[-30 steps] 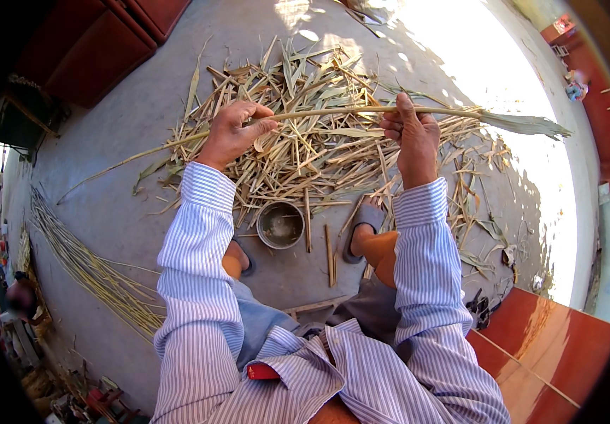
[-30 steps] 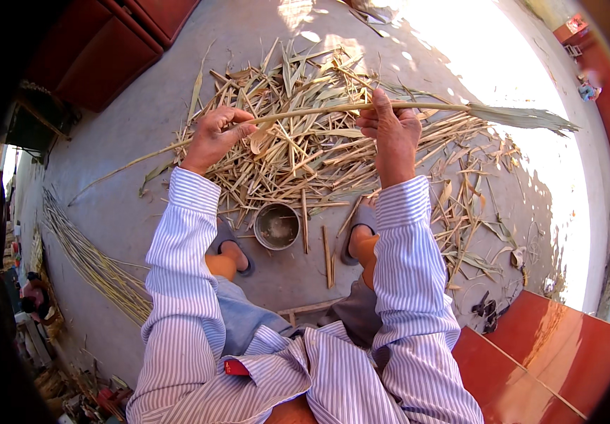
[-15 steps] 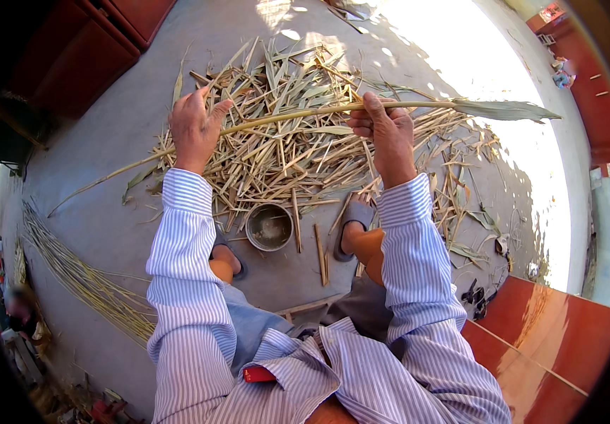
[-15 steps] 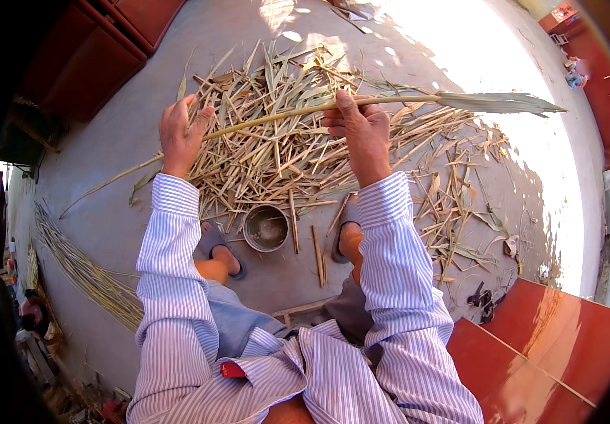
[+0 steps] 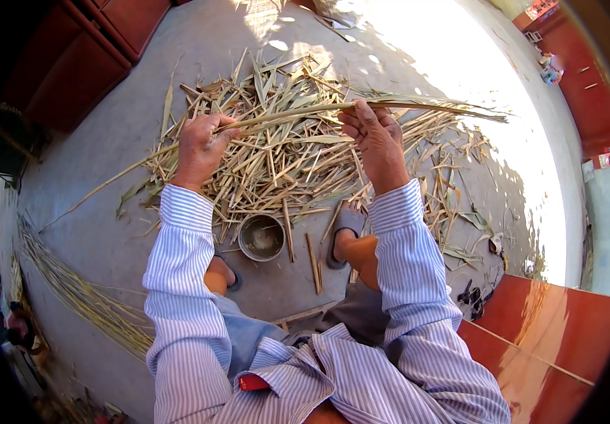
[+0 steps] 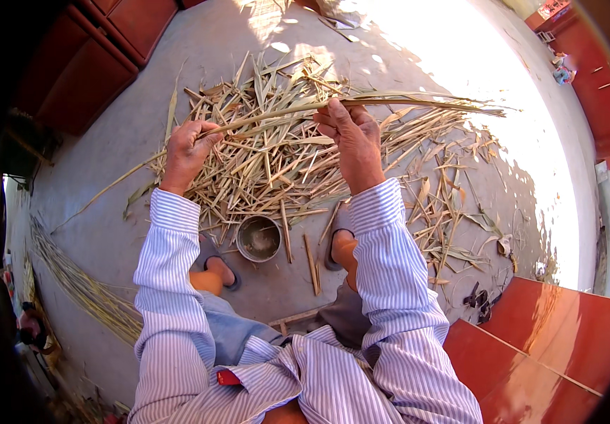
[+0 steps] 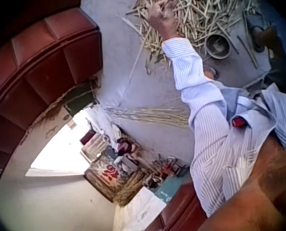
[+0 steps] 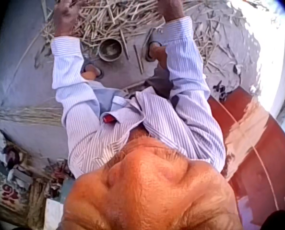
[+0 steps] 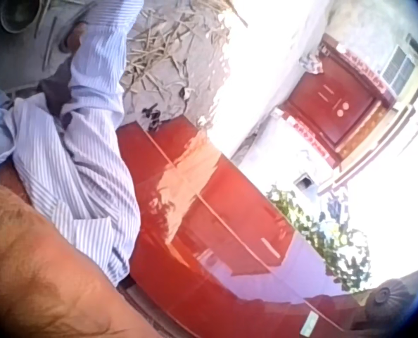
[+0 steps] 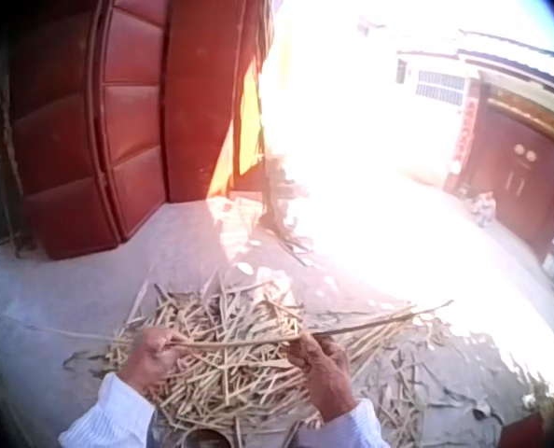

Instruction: The person sits on the floor and repeatedly picks up dried plant stalks, strips off the fibrous outer layers by hand, and discards the waste onto a growing pile. The person handles the stalks one at a time, separating the usable core from the outer material.

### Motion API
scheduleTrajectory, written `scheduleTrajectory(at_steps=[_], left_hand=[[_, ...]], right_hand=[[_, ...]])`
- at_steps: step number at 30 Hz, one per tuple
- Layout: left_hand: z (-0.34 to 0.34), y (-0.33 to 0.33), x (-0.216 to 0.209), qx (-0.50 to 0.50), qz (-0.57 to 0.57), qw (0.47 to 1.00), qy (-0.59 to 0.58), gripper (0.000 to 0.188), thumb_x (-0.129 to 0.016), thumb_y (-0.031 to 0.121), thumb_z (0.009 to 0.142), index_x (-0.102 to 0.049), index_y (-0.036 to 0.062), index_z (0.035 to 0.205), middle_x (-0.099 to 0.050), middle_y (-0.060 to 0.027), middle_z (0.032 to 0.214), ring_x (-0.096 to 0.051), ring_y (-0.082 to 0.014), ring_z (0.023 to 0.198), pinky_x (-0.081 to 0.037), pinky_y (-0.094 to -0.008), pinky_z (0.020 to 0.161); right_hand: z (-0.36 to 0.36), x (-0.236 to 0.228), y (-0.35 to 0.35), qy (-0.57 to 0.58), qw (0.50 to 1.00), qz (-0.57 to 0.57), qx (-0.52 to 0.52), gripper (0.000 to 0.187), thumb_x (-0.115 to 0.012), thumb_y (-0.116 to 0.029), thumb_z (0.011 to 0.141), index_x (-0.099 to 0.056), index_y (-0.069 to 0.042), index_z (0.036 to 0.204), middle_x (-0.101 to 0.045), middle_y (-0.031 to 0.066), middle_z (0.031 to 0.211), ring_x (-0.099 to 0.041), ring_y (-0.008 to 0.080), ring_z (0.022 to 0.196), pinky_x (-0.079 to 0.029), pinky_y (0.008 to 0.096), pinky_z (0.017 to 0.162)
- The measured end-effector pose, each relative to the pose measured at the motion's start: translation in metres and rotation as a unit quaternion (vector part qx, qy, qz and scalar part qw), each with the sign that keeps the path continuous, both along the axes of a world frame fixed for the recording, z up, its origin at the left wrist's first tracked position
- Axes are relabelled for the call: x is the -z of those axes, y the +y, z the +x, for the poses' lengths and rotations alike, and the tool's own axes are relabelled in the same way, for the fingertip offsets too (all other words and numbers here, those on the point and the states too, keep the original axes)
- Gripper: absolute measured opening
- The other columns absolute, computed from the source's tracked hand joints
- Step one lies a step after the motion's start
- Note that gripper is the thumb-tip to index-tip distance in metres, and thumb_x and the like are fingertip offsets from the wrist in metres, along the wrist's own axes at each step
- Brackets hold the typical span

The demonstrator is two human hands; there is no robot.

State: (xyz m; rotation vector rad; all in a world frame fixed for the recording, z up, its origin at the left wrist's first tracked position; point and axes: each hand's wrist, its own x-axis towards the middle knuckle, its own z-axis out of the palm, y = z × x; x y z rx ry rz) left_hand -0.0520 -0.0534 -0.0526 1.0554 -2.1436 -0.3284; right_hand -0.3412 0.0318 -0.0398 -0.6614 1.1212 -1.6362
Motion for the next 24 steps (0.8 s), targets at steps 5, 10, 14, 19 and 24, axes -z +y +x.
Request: scheduleTrajectory(at_steps=[5,10,14,19,24], left_hand=[[0.005,-0.008,-0.001,-0.009,0.153,0.987,0.038,0.026,-0.076,0.026,0.076,-0.069,0.0074,0.092,-0.068,-0.0064,0.080,-0.063,-0.0227,0.081,-0.041,-0.0370,0.082],[-0.026,0.001,-0.010,-0.039,-0.165,0.983,-0.076,0.033,-0.075,0.031,0.076,-0.068,0.0039,0.095,-0.068,-0.0058,0.087,-0.062,-0.0217,0.092,-0.042,-0.0364,0.087],[-0.072,0.022,-0.017,0.073,-0.109,0.991,-0.012,0.033,-0.075,0.028,0.076,-0.069,0.0039,0.097,-0.069,-0.0049,0.087,-0.062,-0.0220,0.092,-0.043,-0.0347,0.084],[-0.080,0.023,-0.005,0.072,0.101,0.979,0.164,0.019,-0.077,0.015,0.075,-0.071,0.0041,0.089,-0.069,-0.0059,0.079,-0.064,-0.0176,0.069,-0.047,-0.0310,0.068],[-0.052,0.006,-0.030,0.010,0.224,0.876,0.428,0.023,-0.074,0.015,0.085,-0.064,-0.0010,0.097,-0.068,-0.0060,0.080,-0.062,-0.0090,0.070,-0.048,-0.0192,0.069]], right_hand=[[-0.006,0.007,-0.002,-0.034,0.998,-0.047,0.030,0.025,-0.060,-0.022,0.096,-0.059,0.001,0.106,-0.068,0.0134,0.097,-0.068,0.0195,0.089,-0.058,0.0266,0.073],[-0.001,0.010,-0.004,-0.021,0.999,-0.030,0.018,0.022,-0.060,-0.019,0.095,-0.059,0.000,0.106,-0.069,0.0139,0.097,-0.069,0.0217,0.090,-0.058,0.0290,0.075],[0.025,0.007,0.001,-0.016,0.998,-0.012,-0.056,0.022,-0.061,-0.018,0.094,-0.060,0.000,0.107,-0.070,0.0125,0.100,-0.070,0.0214,0.091,-0.057,0.0274,0.076],[0.035,0.003,0.005,-0.019,0.998,-0.005,-0.063,0.024,-0.062,-0.017,0.093,-0.061,0.003,0.106,-0.070,0.0130,0.099,-0.069,0.0194,0.086,-0.056,0.0280,0.076],[0.028,0.017,0.004,-0.039,0.998,0.047,-0.026,0.021,-0.059,-0.014,0.094,-0.057,0.005,0.105,-0.069,0.0147,0.096,-0.070,0.0207,0.086,-0.059,0.0260,0.072]])
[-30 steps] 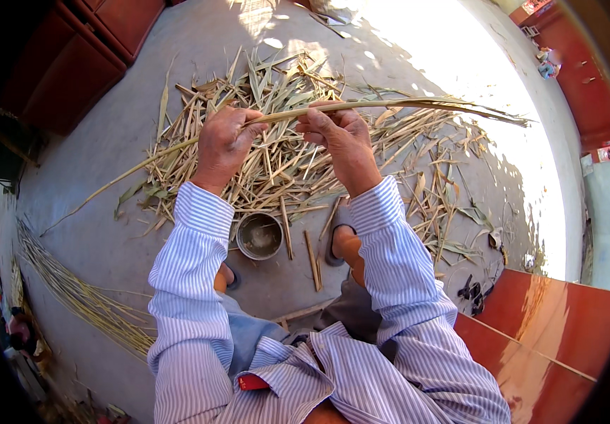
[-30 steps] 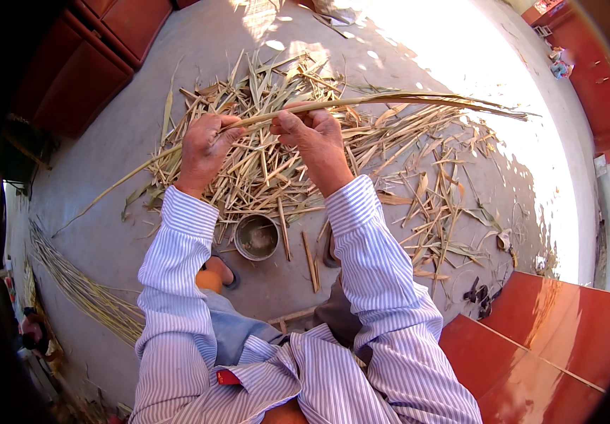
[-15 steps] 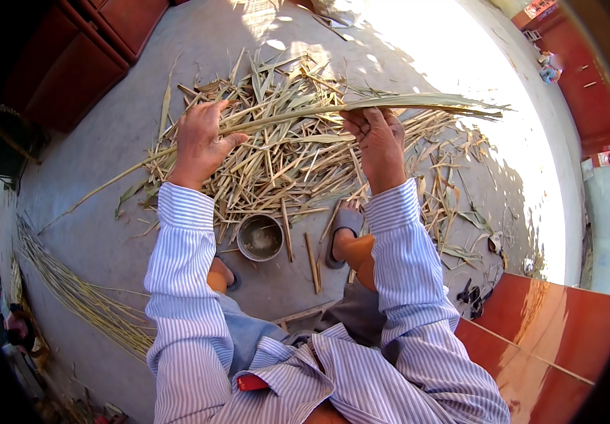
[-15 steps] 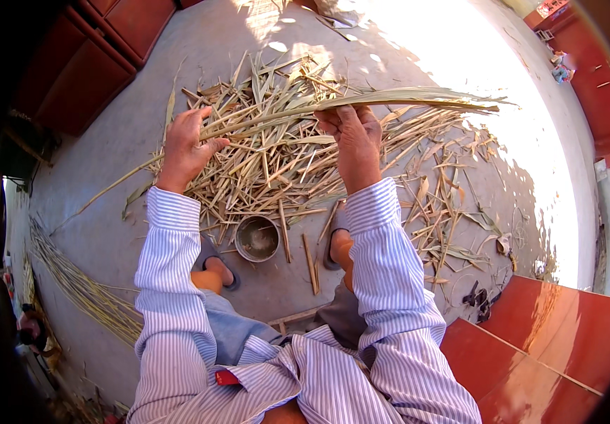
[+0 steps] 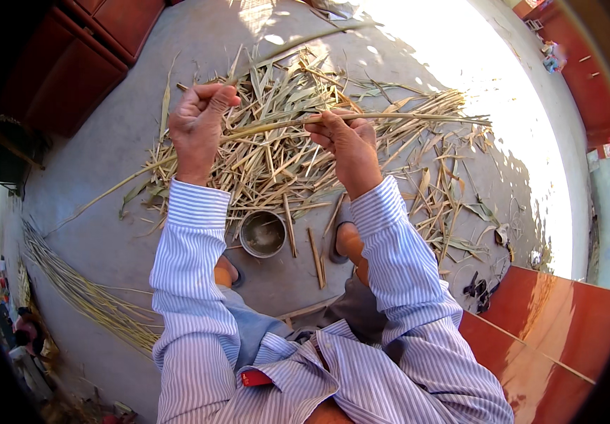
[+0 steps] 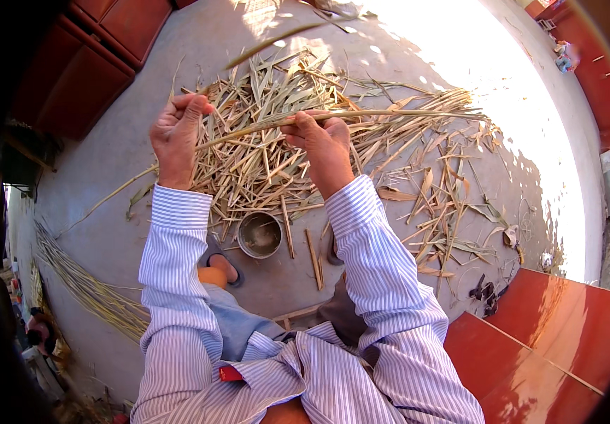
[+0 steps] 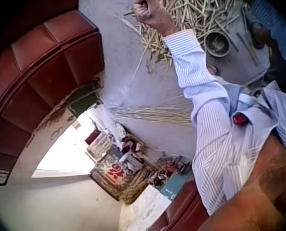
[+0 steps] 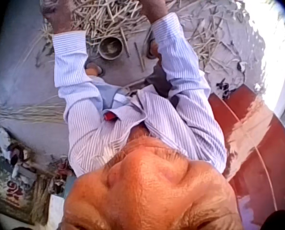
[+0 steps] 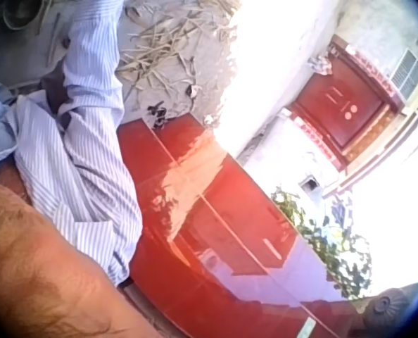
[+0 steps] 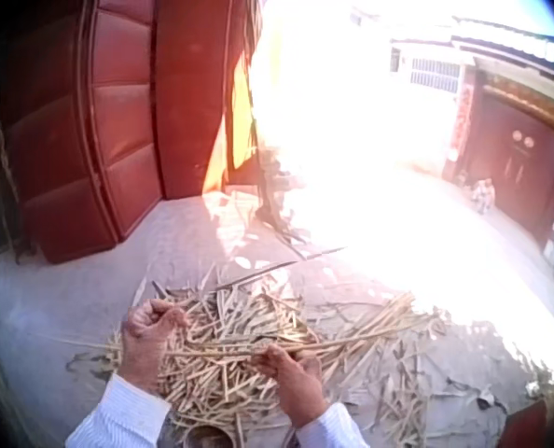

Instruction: The person sits on the floor and repeatedly picks up dried plant stalks, strips off the fibrous outer layers by hand, and discards the waste onto a growing pile. The person handles the stalks one at a time, separating the usable core from the outer material.

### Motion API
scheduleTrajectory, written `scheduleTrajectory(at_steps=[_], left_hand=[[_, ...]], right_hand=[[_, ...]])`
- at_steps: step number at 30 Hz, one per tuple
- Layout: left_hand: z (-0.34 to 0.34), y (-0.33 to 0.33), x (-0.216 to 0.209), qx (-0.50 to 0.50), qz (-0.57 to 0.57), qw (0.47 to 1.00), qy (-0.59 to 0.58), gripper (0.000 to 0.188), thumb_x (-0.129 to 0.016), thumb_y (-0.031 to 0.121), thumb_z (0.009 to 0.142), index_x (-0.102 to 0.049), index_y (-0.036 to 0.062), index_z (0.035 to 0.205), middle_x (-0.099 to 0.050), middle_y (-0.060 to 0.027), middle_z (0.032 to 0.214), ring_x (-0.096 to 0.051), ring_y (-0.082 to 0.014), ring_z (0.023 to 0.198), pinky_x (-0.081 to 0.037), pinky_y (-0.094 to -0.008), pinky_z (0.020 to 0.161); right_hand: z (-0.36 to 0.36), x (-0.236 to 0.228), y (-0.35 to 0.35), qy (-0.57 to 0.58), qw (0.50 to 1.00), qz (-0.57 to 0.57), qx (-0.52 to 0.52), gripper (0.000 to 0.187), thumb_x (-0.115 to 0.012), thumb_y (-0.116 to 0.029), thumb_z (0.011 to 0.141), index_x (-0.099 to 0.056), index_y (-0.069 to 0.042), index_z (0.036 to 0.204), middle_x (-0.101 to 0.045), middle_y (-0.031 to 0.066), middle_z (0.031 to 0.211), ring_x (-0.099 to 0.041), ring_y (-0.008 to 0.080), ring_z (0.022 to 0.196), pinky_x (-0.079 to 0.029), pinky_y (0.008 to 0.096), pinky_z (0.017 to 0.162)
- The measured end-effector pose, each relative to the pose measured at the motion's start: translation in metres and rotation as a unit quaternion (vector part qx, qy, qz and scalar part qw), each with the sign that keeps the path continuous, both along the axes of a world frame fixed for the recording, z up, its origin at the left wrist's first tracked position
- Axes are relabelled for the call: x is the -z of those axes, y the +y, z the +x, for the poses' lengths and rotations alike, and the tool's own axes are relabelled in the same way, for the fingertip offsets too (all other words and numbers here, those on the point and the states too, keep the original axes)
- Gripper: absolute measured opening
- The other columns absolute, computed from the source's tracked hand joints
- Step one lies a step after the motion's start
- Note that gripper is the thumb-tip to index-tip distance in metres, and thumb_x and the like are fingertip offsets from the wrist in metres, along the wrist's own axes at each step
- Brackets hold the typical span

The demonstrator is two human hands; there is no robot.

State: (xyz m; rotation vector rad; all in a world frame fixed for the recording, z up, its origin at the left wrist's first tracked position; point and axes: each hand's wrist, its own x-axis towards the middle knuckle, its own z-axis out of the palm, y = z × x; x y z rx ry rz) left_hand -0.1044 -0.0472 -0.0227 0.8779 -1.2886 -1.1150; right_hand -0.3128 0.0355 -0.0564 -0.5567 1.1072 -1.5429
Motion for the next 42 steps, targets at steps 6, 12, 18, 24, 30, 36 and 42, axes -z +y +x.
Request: scheduleTrajectory(at_steps=[6,12,18,24,30,36,42], left_hand=[[0.068,-0.032,0.015,-0.182,-0.155,0.914,-0.328,0.029,-0.073,0.023,0.084,-0.063,0.0035,0.102,-0.069,-0.0081,0.090,-0.063,-0.0210,0.084,-0.049,-0.0331,0.077],[0.066,-0.021,0.026,-0.035,-0.199,0.849,-0.487,0.032,-0.073,0.024,0.081,-0.065,0.0020,0.103,-0.068,-0.0118,0.092,-0.063,-0.0259,0.086,-0.049,-0.0374,0.076],[0.047,-0.002,0.027,0.136,-0.058,0.923,-0.355,0.022,-0.074,0.020,0.081,-0.070,0.0004,0.090,-0.069,-0.0102,0.081,-0.064,-0.0177,0.076,-0.050,-0.0321,0.070],[0.042,-0.001,0.037,0.123,-0.087,0.942,-0.301,0.019,-0.075,0.014,0.081,-0.069,-0.0004,0.090,-0.069,-0.0064,0.078,-0.063,-0.0127,0.073,-0.050,-0.0270,0.067],[0.044,-0.007,0.040,0.147,0.081,0.970,-0.174,0.018,-0.074,0.014,0.083,-0.068,0.0018,0.096,-0.068,-0.0035,0.078,-0.063,-0.0085,0.076,-0.050,-0.0235,0.072],[0.097,-0.037,0.045,-0.114,0.051,0.992,-0.023,0.033,-0.074,0.026,0.084,-0.064,0.0044,0.106,-0.068,-0.0042,0.082,-0.062,-0.0137,0.073,-0.047,-0.0279,0.071],[0.074,-0.013,0.026,-0.137,-0.271,0.815,-0.494,0.037,-0.070,0.037,0.082,-0.066,0.0065,0.102,-0.068,-0.0069,0.092,-0.061,-0.0260,0.087,-0.043,-0.0388,0.080]], right_hand=[[-0.021,-0.005,0.004,0.003,0.999,0.030,-0.015,0.025,-0.058,-0.012,0.094,-0.056,0.007,0.109,-0.068,0.0158,0.098,-0.070,0.0213,0.087,-0.059,0.0241,0.072],[-0.030,-0.004,0.000,0.000,1.000,-0.003,0.005,0.023,-0.057,-0.009,0.094,-0.055,0.007,0.110,-0.068,0.0173,0.098,-0.070,0.0220,0.085,-0.059,0.0256,0.072],[-0.031,-0.004,-0.004,0.009,1.000,0.001,0.016,0.021,-0.057,-0.010,0.094,-0.055,0.005,0.108,-0.068,0.0168,0.097,-0.070,0.0215,0.085,-0.059,0.0257,0.072],[-0.032,-0.005,-0.003,0.000,1.000,-0.007,0.013,0.022,-0.058,-0.011,0.094,-0.055,0.005,0.108,-0.068,0.0159,0.095,-0.069,0.0219,0.085,-0.058,0.0251,0.072],[-0.040,-0.006,-0.004,0.005,1.000,-0.001,0.008,0.022,-0.057,-0.010,0.094,-0.054,0.006,0.109,-0.068,0.0162,0.095,-0.070,0.0225,0.084,-0.059,0.0257,0.072],[-0.046,-0.002,-0.002,0.025,0.999,0.007,0.030,0.024,-0.059,-0.012,0.094,-0.055,0.006,0.110,-0.068,0.0154,0.094,-0.070,0.0213,0.083,-0.059,0.0244,0.070],[-0.035,-0.004,-0.003,0.074,0.993,-0.047,0.085,0.025,-0.064,-0.018,0.092,-0.058,0.003,0.106,-0.069,0.0140,0.089,-0.070,0.0197,0.077,-0.058,0.0239,0.064]])
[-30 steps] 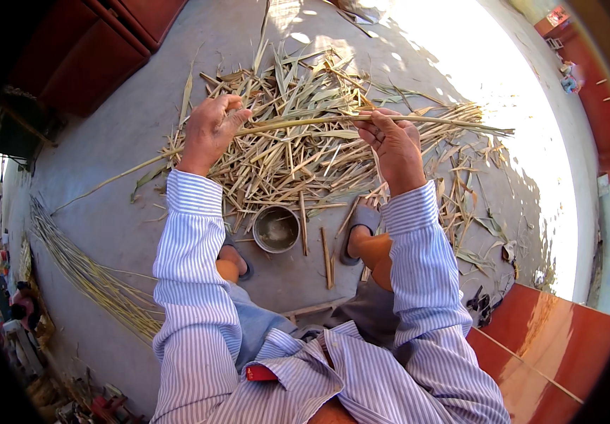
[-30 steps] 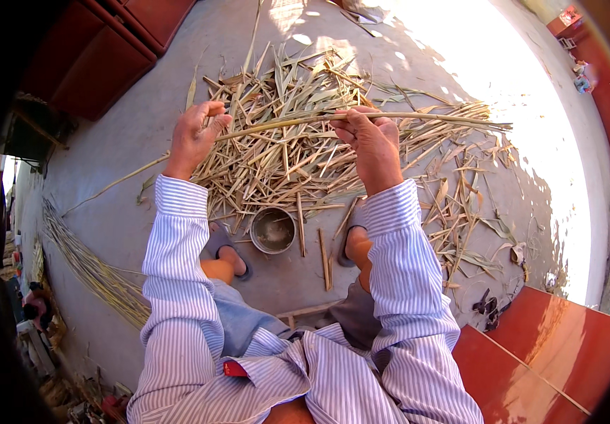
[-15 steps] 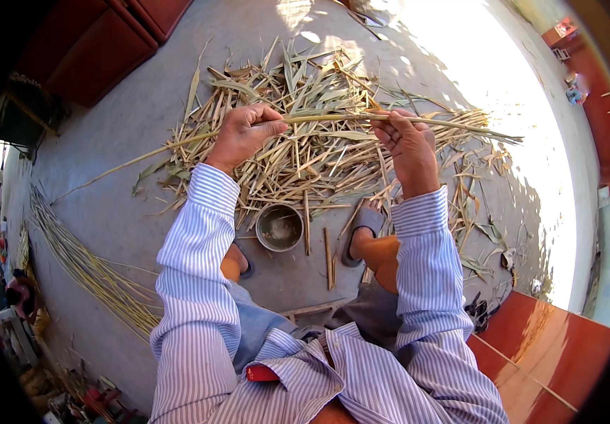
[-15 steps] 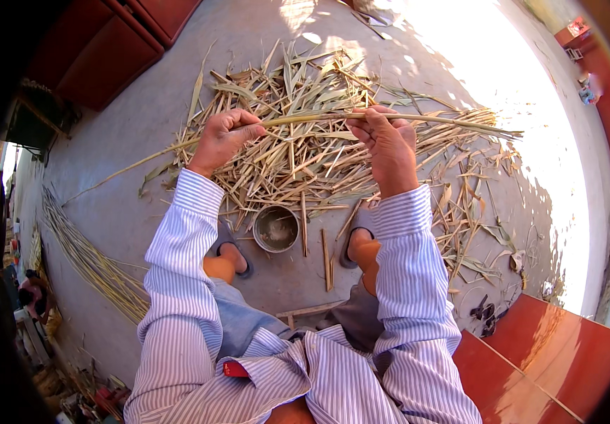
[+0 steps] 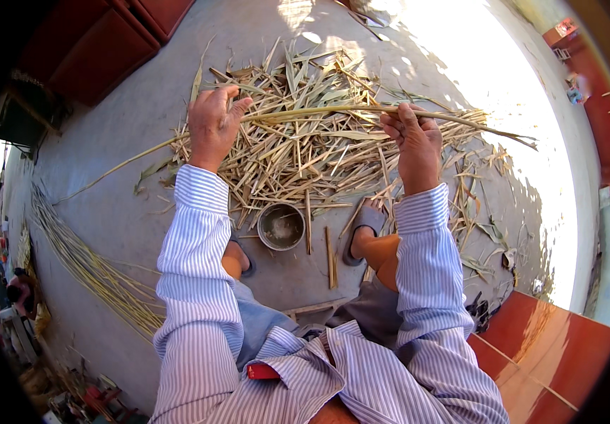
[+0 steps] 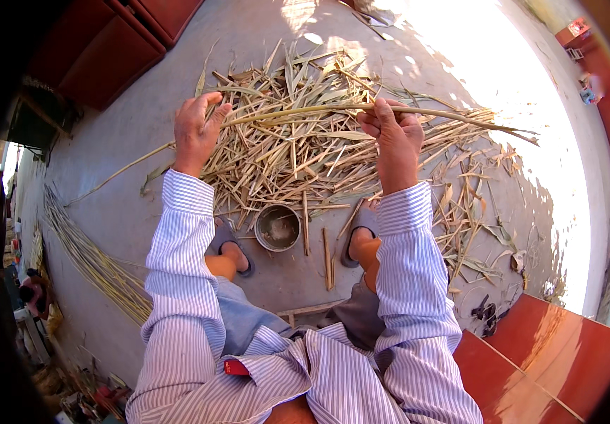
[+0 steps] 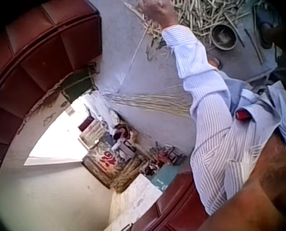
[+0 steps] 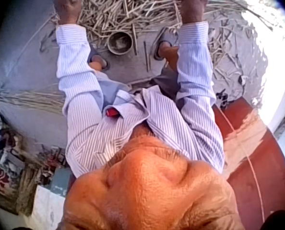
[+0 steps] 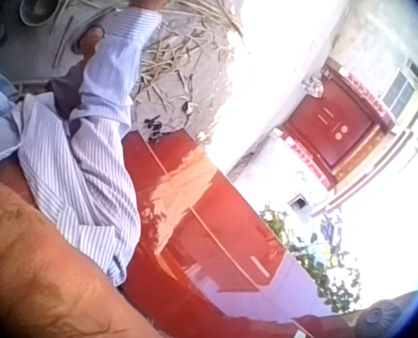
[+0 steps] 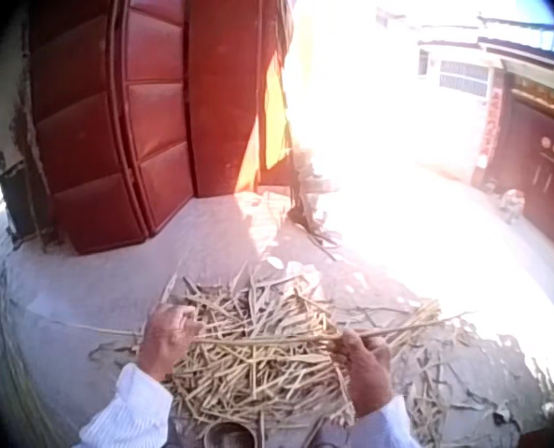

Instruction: The person sits on the floor and repeatedly picks up dried plant stalks, strips off the fibrous outer layers by hand, and discards the waste onto a growing pile. The person handles the stalks one at a time, separating the usable core from the outer material.

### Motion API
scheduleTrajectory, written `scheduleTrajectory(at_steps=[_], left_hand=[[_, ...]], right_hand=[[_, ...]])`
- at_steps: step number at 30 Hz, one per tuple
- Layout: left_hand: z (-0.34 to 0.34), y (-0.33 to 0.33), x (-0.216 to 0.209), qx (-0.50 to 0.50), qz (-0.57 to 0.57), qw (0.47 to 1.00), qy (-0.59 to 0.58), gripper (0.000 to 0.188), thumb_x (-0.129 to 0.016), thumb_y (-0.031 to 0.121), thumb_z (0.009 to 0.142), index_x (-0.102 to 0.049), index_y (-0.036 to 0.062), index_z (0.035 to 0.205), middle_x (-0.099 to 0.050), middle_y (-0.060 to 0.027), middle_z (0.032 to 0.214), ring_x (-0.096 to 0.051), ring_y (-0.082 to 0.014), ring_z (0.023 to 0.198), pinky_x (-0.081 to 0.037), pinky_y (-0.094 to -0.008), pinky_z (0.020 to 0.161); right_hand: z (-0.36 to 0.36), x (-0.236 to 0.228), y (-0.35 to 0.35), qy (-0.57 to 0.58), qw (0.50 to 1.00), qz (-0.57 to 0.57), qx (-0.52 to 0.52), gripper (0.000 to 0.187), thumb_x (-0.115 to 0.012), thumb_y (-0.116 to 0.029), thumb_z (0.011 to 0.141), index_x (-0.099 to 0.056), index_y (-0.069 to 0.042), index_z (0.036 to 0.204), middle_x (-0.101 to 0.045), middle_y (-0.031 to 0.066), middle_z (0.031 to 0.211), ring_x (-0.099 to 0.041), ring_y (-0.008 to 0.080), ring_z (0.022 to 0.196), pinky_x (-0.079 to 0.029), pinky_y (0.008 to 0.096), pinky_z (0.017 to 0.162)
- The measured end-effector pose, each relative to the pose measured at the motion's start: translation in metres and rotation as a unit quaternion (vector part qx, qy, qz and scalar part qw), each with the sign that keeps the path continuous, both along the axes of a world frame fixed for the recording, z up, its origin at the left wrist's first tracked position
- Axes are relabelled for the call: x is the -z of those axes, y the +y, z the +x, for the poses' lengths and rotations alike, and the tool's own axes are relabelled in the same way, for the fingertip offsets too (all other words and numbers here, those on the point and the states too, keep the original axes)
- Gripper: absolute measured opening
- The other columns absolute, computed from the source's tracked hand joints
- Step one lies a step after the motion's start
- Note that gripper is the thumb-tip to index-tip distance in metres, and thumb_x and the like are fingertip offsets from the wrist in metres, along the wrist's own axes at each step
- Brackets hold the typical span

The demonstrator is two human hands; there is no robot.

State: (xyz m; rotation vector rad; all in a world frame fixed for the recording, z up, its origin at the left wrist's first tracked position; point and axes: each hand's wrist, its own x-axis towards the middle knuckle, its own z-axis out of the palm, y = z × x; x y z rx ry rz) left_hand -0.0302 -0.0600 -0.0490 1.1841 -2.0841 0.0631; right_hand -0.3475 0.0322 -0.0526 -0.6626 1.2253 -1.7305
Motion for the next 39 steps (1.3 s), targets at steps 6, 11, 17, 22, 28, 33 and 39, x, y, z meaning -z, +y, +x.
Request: scheduleTrajectory(at_steps=[6,11,17,22,28,33,39], left_hand=[[-0.061,0.025,-0.016,0.167,-0.006,0.986,0.005,0.020,-0.073,0.026,0.079,-0.069,0.0077,0.088,-0.067,-0.0045,0.084,-0.061,-0.0219,0.079,-0.042,-0.0361,0.071],[-0.028,0.009,-0.013,0.085,0.041,0.995,-0.028,0.013,-0.072,0.024,0.079,-0.068,0.0112,0.081,-0.066,-0.0012,0.074,-0.058,-0.0186,0.070,-0.039,-0.0360,0.069],[0.010,-0.004,-0.001,0.024,0.075,0.996,-0.040,0.017,-0.073,0.024,0.079,-0.067,0.0107,0.086,-0.067,-0.0014,0.076,-0.060,-0.0199,0.074,-0.039,-0.0363,0.072],[-0.073,0.020,-0.020,0.179,0.031,0.979,0.089,0.019,-0.075,0.023,0.078,-0.069,0.0088,0.089,-0.069,-0.0039,0.080,-0.063,-0.0215,0.078,-0.043,-0.0341,0.072],[-0.104,0.048,-0.021,0.190,0.073,0.971,0.126,0.019,-0.077,0.021,0.077,-0.070,0.0066,0.087,-0.068,-0.0057,0.076,-0.062,-0.0209,0.067,-0.045,-0.0333,0.067],[-0.100,0.054,-0.023,0.180,0.255,0.898,0.311,0.014,-0.074,0.016,0.083,-0.069,0.0042,0.088,-0.068,-0.0046,0.076,-0.062,-0.0131,0.067,-0.048,-0.0260,0.065],[-0.027,0.001,-0.032,0.093,0.244,0.736,0.624,0.024,-0.074,0.020,0.085,-0.063,0.0010,0.093,-0.067,-0.0053,0.079,-0.059,-0.0091,0.067,-0.047,-0.0196,0.063]], right_hand=[[0.031,-0.009,-0.002,0.004,0.999,-0.012,-0.053,0.024,-0.067,-0.020,0.091,-0.059,0.000,0.103,-0.069,0.0119,0.088,-0.070,0.0186,0.075,-0.058,0.0245,0.062],[0.009,-0.012,-0.001,-0.020,0.999,-0.039,-0.024,0.019,-0.064,-0.014,0.092,-0.059,0.000,0.103,-0.069,0.0118,0.092,-0.069,0.0187,0.083,-0.057,0.0251,0.068],[-0.002,-0.017,0.004,0.016,0.997,-0.057,-0.050,0.023,-0.061,-0.015,0.094,-0.060,0.002,0.110,-0.068,0.0127,0.099,-0.068,0.0196,0.092,-0.057,0.0244,0.073],[0.015,-0.019,0.008,0.076,0.992,-0.056,-0.089,0.023,-0.062,-0.019,0.094,-0.064,0.002,0.104,-0.070,0.0118,0.095,-0.070,0.0194,0.085,-0.057,0.0272,0.073],[0.027,-0.017,0.009,0.131,0.981,-0.085,-0.114,0.025,-0.064,-0.022,0.093,-0.068,0.002,0.101,-0.072,0.0110,0.091,-0.069,0.0165,0.081,-0.057,0.0272,0.073],[0.036,-0.020,0.011,0.097,0.981,-0.116,-0.119,0.024,-0.064,-0.023,0.093,-0.065,0.001,0.097,-0.071,0.0114,0.090,-0.069,0.0165,0.081,-0.057,0.0273,0.073],[0.023,-0.018,0.007,0.062,0.993,-0.069,-0.068,0.020,-0.062,-0.021,0.094,-0.059,-0.002,0.092,-0.069,0.0098,0.084,-0.069,0.0151,0.076,-0.058,0.0258,0.069]])
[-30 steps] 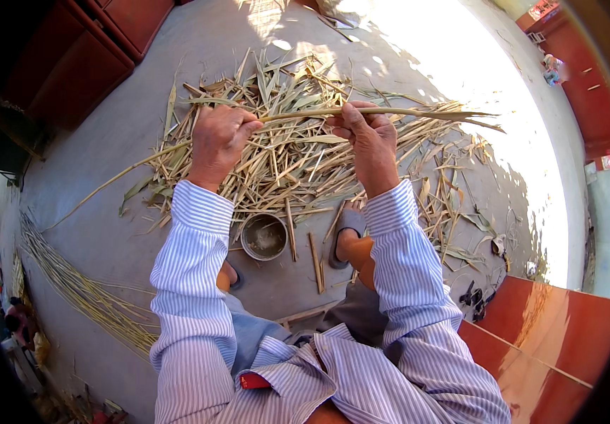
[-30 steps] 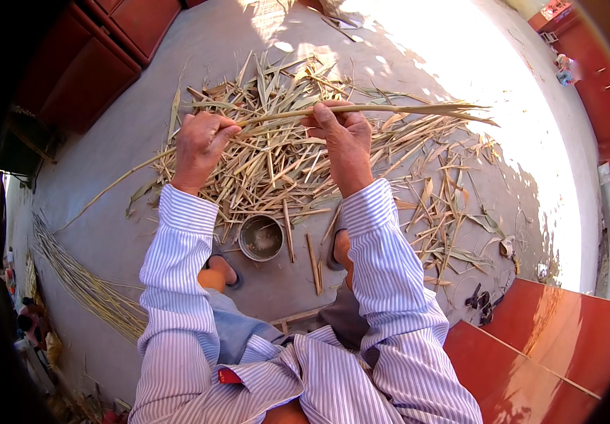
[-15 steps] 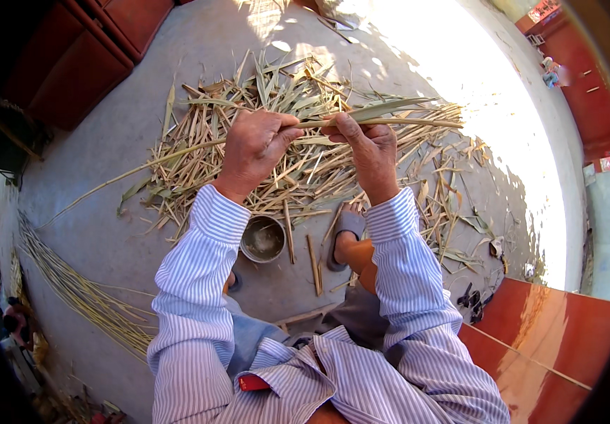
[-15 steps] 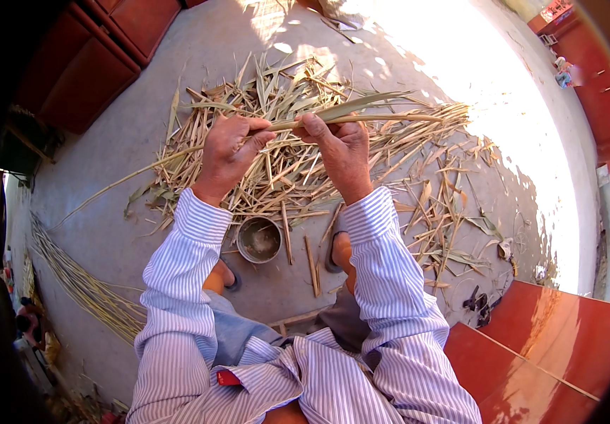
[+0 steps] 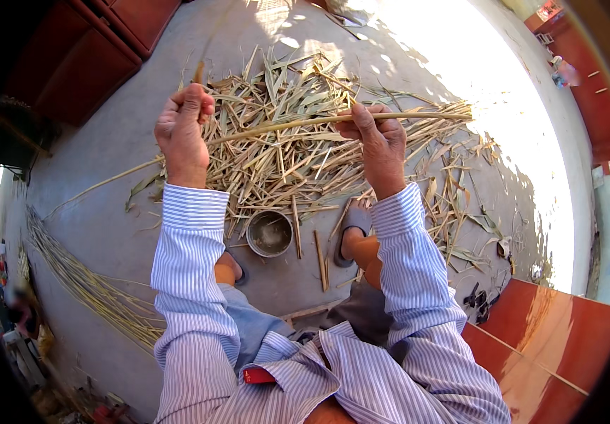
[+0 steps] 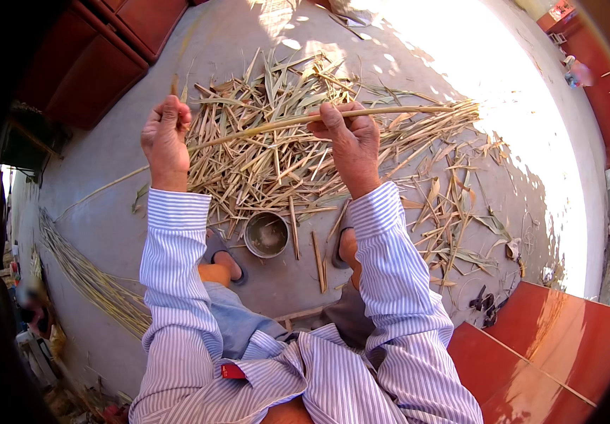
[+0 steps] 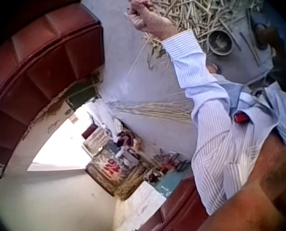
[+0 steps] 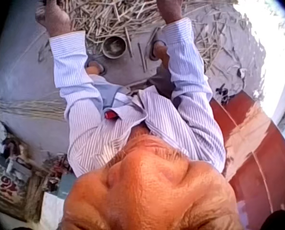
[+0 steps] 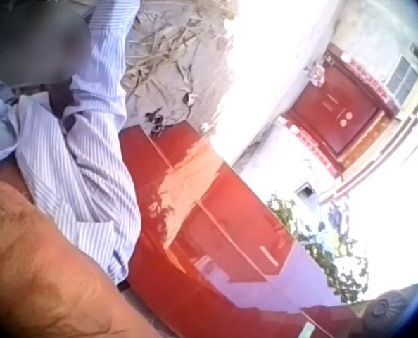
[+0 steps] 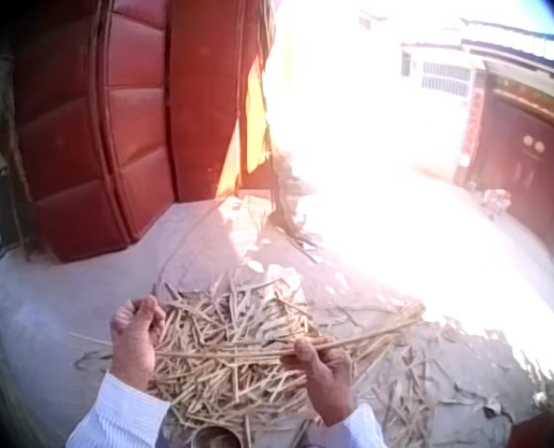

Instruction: The person sits on the floor and repeatedly picks up dried plant stalks, strips off the fibrous outer layers by hand, and discards the waste onto a growing pile. The person handles the stalks one at a time, separating the usable core from the outer material.

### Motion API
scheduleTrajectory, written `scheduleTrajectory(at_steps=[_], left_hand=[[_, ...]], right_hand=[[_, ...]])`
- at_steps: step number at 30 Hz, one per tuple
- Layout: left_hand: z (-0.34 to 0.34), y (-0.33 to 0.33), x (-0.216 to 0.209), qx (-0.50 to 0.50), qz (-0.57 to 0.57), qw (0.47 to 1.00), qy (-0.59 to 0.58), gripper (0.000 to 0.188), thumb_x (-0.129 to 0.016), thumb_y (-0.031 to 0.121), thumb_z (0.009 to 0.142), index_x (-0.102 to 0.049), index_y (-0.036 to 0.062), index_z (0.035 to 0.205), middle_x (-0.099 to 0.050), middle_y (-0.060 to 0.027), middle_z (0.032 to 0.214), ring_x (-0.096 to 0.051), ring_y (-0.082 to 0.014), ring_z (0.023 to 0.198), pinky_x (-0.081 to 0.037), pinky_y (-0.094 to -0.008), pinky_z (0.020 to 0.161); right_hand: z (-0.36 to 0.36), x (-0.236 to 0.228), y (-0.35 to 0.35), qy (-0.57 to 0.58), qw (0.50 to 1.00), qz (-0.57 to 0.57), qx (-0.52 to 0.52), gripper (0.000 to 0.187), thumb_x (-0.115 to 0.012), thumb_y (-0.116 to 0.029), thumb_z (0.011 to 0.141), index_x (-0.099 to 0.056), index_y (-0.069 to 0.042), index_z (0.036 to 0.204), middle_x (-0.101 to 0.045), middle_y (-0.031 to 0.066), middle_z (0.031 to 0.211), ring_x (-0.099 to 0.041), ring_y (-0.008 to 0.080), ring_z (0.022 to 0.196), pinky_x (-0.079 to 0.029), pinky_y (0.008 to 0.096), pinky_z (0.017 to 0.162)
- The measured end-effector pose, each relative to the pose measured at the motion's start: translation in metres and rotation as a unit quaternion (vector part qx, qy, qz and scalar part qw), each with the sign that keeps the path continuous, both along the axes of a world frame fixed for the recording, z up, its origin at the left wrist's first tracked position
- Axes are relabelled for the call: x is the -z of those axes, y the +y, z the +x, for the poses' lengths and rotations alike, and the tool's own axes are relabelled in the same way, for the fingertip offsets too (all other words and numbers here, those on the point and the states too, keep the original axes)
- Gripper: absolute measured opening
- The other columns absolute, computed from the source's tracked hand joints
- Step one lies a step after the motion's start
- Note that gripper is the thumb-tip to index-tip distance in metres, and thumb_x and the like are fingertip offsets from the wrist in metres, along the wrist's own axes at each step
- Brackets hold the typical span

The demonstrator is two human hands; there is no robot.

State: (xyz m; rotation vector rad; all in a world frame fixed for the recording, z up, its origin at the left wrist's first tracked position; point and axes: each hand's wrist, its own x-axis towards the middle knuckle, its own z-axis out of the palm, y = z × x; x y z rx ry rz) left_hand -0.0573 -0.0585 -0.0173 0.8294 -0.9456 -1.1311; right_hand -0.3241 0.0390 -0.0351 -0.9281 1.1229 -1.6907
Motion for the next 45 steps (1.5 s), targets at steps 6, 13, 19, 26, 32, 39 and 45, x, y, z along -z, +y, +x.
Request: scheduleTrajectory(at_steps=[6,13,19,26,32,39,45], left_hand=[[0.056,-0.019,0.020,-0.119,-0.091,0.898,-0.414,0.029,-0.075,0.026,0.084,-0.064,0.0027,0.096,-0.067,-0.0043,0.083,-0.058,-0.0109,0.070,-0.047,-0.0246,0.066],[0.000,0.013,0.035,0.202,-0.111,0.871,-0.435,0.033,-0.079,0.022,0.075,-0.068,0.0020,0.099,-0.068,-0.0102,0.087,-0.064,-0.0223,0.075,-0.050,-0.0316,0.067],[-0.018,0.032,0.037,0.190,-0.096,0.902,-0.375,0.020,-0.077,0.013,0.079,-0.070,0.0004,0.092,-0.067,-0.0073,0.082,-0.063,-0.0140,0.076,-0.051,-0.0284,0.071],[-0.025,0.032,0.038,0.254,0.020,0.913,-0.319,0.016,-0.074,0.011,0.082,-0.069,-0.0006,0.092,-0.069,-0.0060,0.083,-0.063,-0.0093,0.076,-0.051,-0.0250,0.070],[0.016,0.004,0.031,0.095,0.071,0.983,-0.138,0.018,-0.074,0.019,0.085,-0.067,0.0027,0.089,-0.068,-0.0024,0.076,-0.057,-0.0058,0.065,-0.046,-0.0194,0.062],[0.039,-0.005,0.036,-0.162,-0.181,0.776,-0.582,0.034,-0.071,0.035,0.085,-0.064,0.0048,0.100,-0.068,-0.0056,0.082,-0.061,-0.0168,0.074,-0.045,-0.0310,0.072],[0.007,0.001,0.028,0.064,-0.246,0.810,-0.529,0.038,-0.069,0.038,0.083,-0.070,0.0020,0.097,-0.069,-0.0103,0.087,-0.064,-0.0249,0.082,-0.045,-0.0371,0.077]], right_hand=[[-0.013,0.005,-0.002,0.018,0.998,0.048,0.030,0.026,-0.065,-0.028,0.092,-0.061,-0.002,0.092,-0.070,0.0116,0.085,-0.070,0.0174,0.073,-0.057,0.0242,0.062],[-0.010,0.001,-0.002,0.019,0.997,0.052,0.059,0.032,-0.068,-0.033,0.090,-0.061,-0.002,0.090,-0.069,0.0109,0.081,-0.069,0.0168,0.070,-0.056,0.0235,0.058],[-0.014,0.001,-0.005,0.020,0.995,0.072,0.072,0.036,-0.068,-0.036,0.089,-0.061,-0.001,0.089,-0.068,0.0111,0.079,-0.068,0.0161,0.068,-0.055,0.0228,0.057],[-0.016,0.002,-0.002,0.027,0.997,0.058,0.052,0.037,-0.068,-0.036,0.089,-0.060,0.000,0.090,-0.068,0.0112,0.080,-0.069,0.0167,0.069,-0.056,0.0237,0.059],[-0.019,0.007,-0.002,0.016,0.997,0.059,0.050,0.034,-0.067,-0.034,0.090,-0.060,0.000,0.091,-0.068,0.0116,0.081,-0.069,0.0175,0.070,-0.056,0.0237,0.061],[-0.031,0.012,0.000,-0.037,0.995,0.077,0.049,0.029,-0.060,-0.025,0.095,-0.061,0.004,0.101,-0.069,0.0131,0.090,-0.069,0.0185,0.077,-0.058,0.0233,0.066],[-0.032,0.012,0.000,-0.112,0.992,0.064,0.015,0.026,-0.056,-0.020,0.098,-0.059,0.004,0.107,-0.068,0.0151,0.099,-0.069,0.0185,0.084,-0.058,0.0227,0.069]])
